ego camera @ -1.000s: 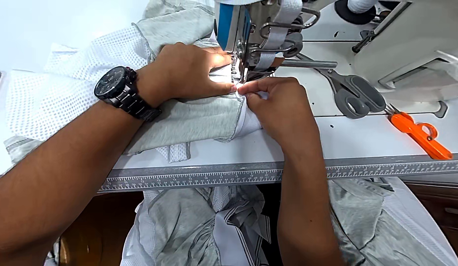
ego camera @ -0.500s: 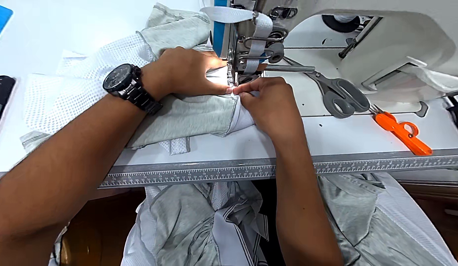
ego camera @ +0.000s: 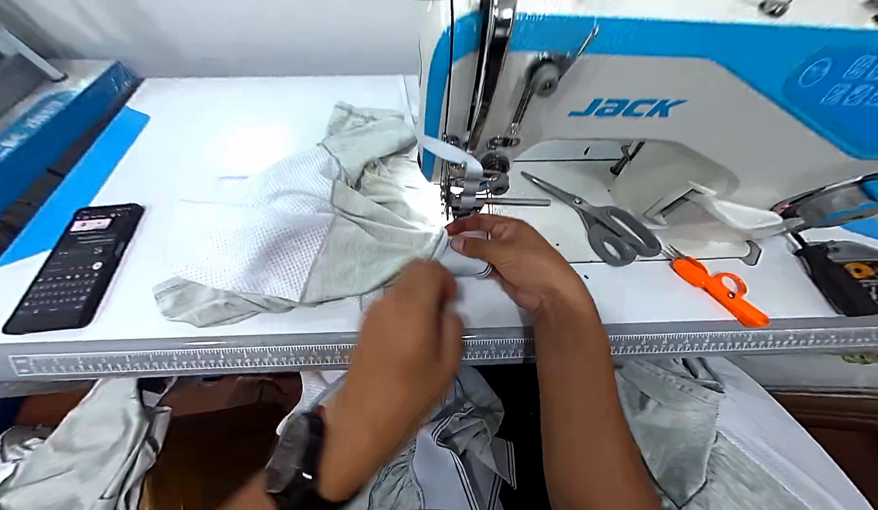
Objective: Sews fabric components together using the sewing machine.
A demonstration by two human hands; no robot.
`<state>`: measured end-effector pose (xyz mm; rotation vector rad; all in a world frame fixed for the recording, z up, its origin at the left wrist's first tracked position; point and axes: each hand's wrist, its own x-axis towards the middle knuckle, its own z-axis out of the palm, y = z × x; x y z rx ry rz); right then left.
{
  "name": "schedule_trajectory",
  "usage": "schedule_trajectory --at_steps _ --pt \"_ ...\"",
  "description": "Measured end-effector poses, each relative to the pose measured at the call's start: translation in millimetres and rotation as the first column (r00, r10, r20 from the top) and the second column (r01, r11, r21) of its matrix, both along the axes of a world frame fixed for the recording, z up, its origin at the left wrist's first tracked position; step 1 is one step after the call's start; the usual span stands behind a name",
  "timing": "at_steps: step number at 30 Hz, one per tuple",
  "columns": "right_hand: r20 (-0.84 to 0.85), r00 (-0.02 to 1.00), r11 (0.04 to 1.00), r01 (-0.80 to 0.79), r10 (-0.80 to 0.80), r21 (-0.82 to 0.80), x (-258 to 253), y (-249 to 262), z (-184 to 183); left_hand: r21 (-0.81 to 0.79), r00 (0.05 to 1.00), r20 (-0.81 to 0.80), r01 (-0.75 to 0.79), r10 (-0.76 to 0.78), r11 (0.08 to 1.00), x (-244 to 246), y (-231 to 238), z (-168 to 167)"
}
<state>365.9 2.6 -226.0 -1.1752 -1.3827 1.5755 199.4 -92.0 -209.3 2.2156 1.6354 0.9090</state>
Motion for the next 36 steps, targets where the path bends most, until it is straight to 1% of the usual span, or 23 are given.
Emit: schedule_trajectory --at_steps 3,5,7,8,10,11,12,13,14,15,16,17,18,19,21,23,24,25,27,30,32,34,36 --pt "-0.446 0.892 0.973 -0.033 -0.076 -0.230 -10.2 -11.7 -8.6 0.001 0.987 0.024 -0.158 0.158 0.987 24.1 12.0 -39.6" --pt "-0.590 0.795 0.960 -0.037 -0.140 -0.278 -15.4 -19.9 -13.8 0.106 0.947 -0.002 -0.320 0.322 0.942 20.2 52.4 -42.1" --pt "-0.649 0.731 0.950 -0.006 -0.208 -0.312 -22.0 -26.9 -12.3 0.130 0.927 -0.029 -0.367 0.373 0.921 2.9 80.3 -22.0" --pt "-0.691 0.689 0.950 -0.011 -0.220 -0.313 -25.0 -28.6 -12.8 0.172 0.949 -0.012 -0.309 0.315 0.935 -11.8 88.4 -10.3" --pt "-0.701 0.691 0.973 0.015 -0.176 -0.230 -29.1 -33.8 -15.8 0.296 0.999 0.039 -0.003 -0.009 0.955 -52.7 99.8 3.5" --pt "-0.624 0.772 0.990 0.047 -0.121 -0.133 -29.4 -35.7 -16.9 0.284 0.978 0.058 0.178 -0.202 0.942 -74.9 102.4 10.0" --pt "-0.438 0.896 0.996 0.088 -0.076 0.008 -29.7 -37.8 -17.0 0.170 0.925 0.095 0.348 -0.367 0.922 -94.3 98.8 17.3" --pt "-0.145 0.985 0.976 0.117 -0.091 0.182 -31.6 -39.8 -16.1 -0.039 0.864 0.133 0.494 -0.485 0.869 -109.4 88.1 27.1" --pt "0.179 0.967 0.920 0.104 -0.184 0.379 -36.1 -40.0 -15.1 -0.272 0.833 0.114 0.550 -0.541 0.790 -118.3 71.3 38.0" --pt "0.435 0.837 0.822 0.030 -0.332 0.569 -41.8 -41.1 -13.5 -0.456 0.827 0.004 0.501 -0.562 0.736 -119.7 51.5 48.2" --pt "0.569 0.664 0.719 -0.068 -0.485 0.692 -47.5 -43.4 -11.6 -0.543 0.802 -0.166 0.412 -0.574 0.732 -114.4 31.5 54.6" --pt "0.611 0.530 0.640 -0.157 -0.588 0.752 -52.0 -47.3 -10.2 -0.546 0.758 -0.324 0.339 -0.567 0.766 -105.1 11.6 58.6" --pt "0.623 0.465 0.590 -0.236 -0.629 0.772 -55.0 -53.3 -7.8 -0.514 0.716 -0.432 0.304 -0.548 0.802 -94.5 -5.1 63.4" --pt "0.624 0.455 0.549 -0.301 -0.635 0.779 -56.3 -59.7 -6.8 -0.469 0.682 -0.504 0.299 -0.530 0.831 -84.7 -16.9 67.8" --pt "0.571 0.552 0.397 -0.410 -0.608 0.821 -53.7 -75.0 -11.7 -0.295 0.649 -0.604 0.358 -0.463 0.886 -73.6 -26.9 65.0" --pt "0.535 0.678 0.230 -0.491 -0.504 0.840 -47.8 -87.9 -14.7 -0.063 0.661 -0.629 0.482 -0.410 0.874 -73.5 -25.1 49.2" --pt "0.543 0.725 0.190 -0.515 -0.423 0.836 -43.4 -89.7 -15.0 0.045 0.686 -0.616 0.520 -0.386 0.853 -73.3 -23.5 39.5" --pt "0.562 0.760 0.188 -0.530 -0.326 0.827 -36.2 -88.2 -15.9 0.148 0.722 -0.593 0.531 -0.355 0.834 -72.5 -22.2 28.4" --pt "0.551 0.818 0.267 -0.501 -0.165 0.823 -15.8 -84.0 -18.6 0.227 0.765 -0.537 0.537 -0.356 0.812 -73.6 -8.9 2.4" --pt "0.491 0.870 0.382 -0.441 -0.038 0.812 14.9 -78.5 -23.3 0.245 0.764 -0.438 0.608 -0.474 0.755 -98.5 48.8 -35.0" --pt "0.456 0.890 0.406 -0.415 -0.004 0.814 24.1 -76.3 -36.4 0.198 0.676 -0.536 0.683 -0.506 0.703 -125.4 77.5 -22.1" --pt "0.516 0.854 0.347 -0.463 -0.074 0.816 19.9 -82.3 -43.5 -0.030 0.578 -0.613 0.665 -0.539 0.747 -142.3 72.3 12.5" --pt "0.591 0.780 0.256 -0.540 -0.204 0.801 4.1 -95.6 -40.8 -0.329 0.550 -0.587 0.508 -0.594 0.796 -146.1 39.9 51.3"
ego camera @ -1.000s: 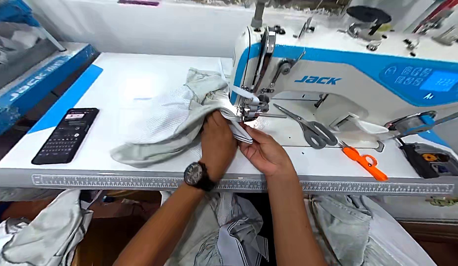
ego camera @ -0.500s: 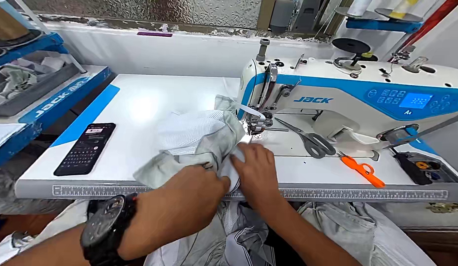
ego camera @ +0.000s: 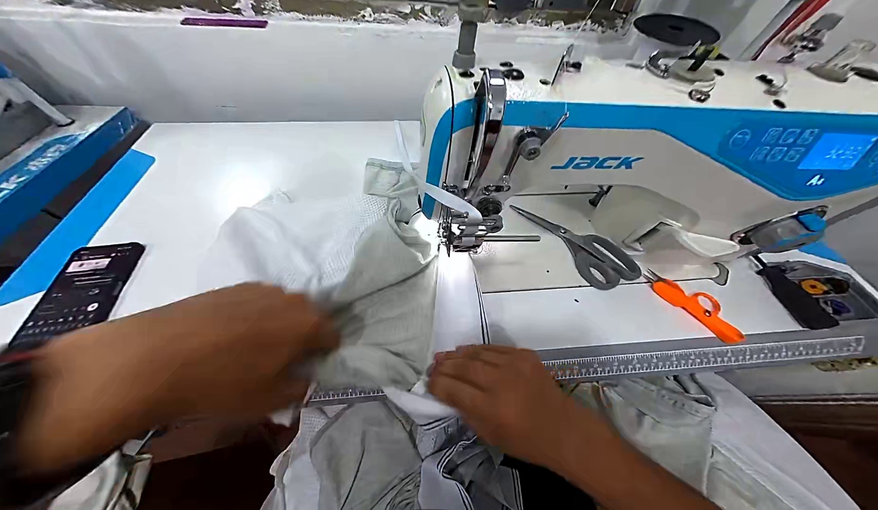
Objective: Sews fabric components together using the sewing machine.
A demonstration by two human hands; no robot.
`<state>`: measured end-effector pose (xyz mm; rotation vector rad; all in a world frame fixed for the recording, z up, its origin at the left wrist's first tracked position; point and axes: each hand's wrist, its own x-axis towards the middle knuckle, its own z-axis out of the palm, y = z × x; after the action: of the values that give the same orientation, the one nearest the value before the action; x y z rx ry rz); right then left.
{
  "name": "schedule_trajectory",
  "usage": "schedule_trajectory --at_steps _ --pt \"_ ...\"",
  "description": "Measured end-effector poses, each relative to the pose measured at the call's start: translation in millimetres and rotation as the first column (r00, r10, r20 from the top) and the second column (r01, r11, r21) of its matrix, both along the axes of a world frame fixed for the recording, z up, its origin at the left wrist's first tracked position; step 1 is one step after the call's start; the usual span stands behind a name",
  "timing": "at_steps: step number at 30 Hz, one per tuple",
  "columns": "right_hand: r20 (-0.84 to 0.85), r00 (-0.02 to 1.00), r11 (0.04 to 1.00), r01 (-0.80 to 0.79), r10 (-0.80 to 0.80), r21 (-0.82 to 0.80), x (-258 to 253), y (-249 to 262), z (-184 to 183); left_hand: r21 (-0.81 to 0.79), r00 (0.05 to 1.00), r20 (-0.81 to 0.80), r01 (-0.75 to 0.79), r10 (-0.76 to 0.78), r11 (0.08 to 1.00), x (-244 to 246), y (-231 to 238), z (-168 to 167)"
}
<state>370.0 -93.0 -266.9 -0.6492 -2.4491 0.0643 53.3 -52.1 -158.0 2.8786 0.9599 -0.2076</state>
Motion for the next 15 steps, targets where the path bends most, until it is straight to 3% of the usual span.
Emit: schedule_trajectory --at_steps 1,2,5,7,9,12,15 --pt "0.056 0.998 0.997 0.027 -0.032 0.077 -8.5 -6.6 2.1 -0.098 0.999 -0.032 -0.029 0.026 0.995 9.9 -15.4 16.6" --pt "0.081 0.996 0.988 0.029 -0.042 0.150 -17.1 -9.5 2.8 -0.075 1.000 0.027 0.015 -0.013 0.997 27.0 -23.3 23.7" --pt "0.064 0.992 0.973 -0.115 0.104 0.199 -26.5 -3.4 -6.6 0.152 0.925 0.338 0.130 -0.175 0.980 90.0 11.8 -10.5" --pt "-0.034 0.980 0.978 -0.192 0.195 0.077 -9.7 -0.9 -12.0 0.175 0.925 0.371 0.011 -0.076 0.985 101.1 44.4 -57.4" --pt "-0.152 0.972 0.978 -0.193 0.179 -0.079 22.5 2.5 -7.2 0.176 0.937 0.338 -0.149 0.082 0.973 90.1 50.0 -91.4" --pt "-0.223 0.958 0.932 -0.240 0.182 -0.273 60.8 4.4 4.5 0.156 0.917 0.324 -0.296 0.234 0.942 80.9 28.0 -102.0" --pt "-0.194 0.954 0.920 -0.276 0.228 -0.279 67.6 5.4 7.1 0.141 0.903 0.336 -0.329 0.267 0.934 81.8 20.8 -102.9"
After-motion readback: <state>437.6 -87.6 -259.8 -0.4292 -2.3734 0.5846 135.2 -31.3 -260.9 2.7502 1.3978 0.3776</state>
